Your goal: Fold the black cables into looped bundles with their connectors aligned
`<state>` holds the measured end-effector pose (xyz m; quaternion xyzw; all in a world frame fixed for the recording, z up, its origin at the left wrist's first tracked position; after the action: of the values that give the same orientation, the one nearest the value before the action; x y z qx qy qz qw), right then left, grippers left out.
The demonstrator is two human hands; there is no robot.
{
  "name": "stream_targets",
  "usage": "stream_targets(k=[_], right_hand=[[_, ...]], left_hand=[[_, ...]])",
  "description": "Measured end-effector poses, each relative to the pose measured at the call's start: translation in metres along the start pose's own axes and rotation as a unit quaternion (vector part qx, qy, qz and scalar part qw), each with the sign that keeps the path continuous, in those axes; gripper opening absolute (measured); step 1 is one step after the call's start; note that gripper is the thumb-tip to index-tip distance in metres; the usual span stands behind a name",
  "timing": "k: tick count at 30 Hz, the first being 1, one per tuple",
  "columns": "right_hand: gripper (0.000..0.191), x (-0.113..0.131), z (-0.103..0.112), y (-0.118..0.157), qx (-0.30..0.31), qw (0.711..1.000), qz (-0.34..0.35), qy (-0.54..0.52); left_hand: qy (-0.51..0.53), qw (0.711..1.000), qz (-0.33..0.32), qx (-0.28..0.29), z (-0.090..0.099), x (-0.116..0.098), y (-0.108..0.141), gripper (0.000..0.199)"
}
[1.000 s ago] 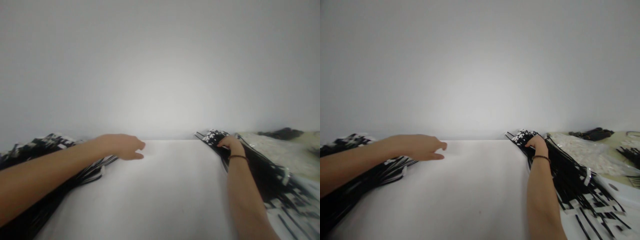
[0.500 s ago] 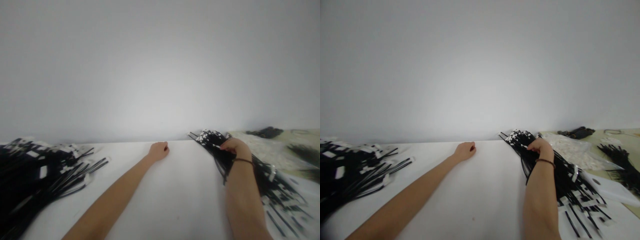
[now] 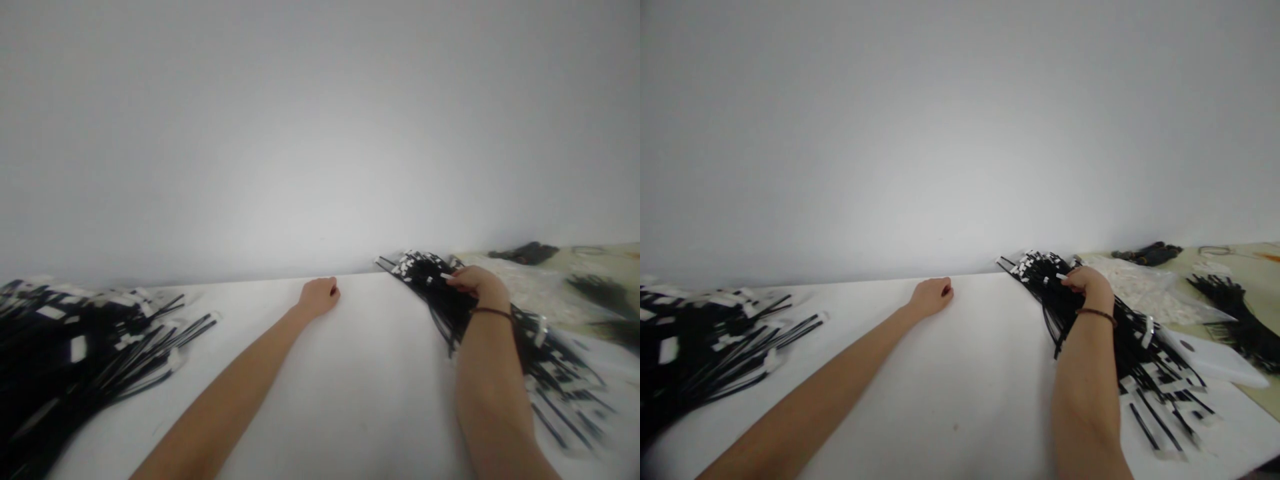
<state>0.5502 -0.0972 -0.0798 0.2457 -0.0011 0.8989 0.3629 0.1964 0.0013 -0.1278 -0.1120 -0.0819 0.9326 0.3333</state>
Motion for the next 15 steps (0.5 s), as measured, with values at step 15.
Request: stream_targets(k=[15], right_hand=[[0.014,-0.014,0.102,0.103,-0.258,0.958,-0.067,-0.105]], left_hand=[[0.002,1.000,-0.009,-0.014,0.002,-0.001,0.000,0.022]])
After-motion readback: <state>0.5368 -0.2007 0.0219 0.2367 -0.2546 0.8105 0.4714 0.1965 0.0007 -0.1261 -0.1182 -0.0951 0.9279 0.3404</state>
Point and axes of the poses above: each hand's wrist, its own y-axis away from the middle knuckle, its own z-axis out of the back of the hand, x = y × z, the point moved 4 cm from there along -y, towards the middle knuckle
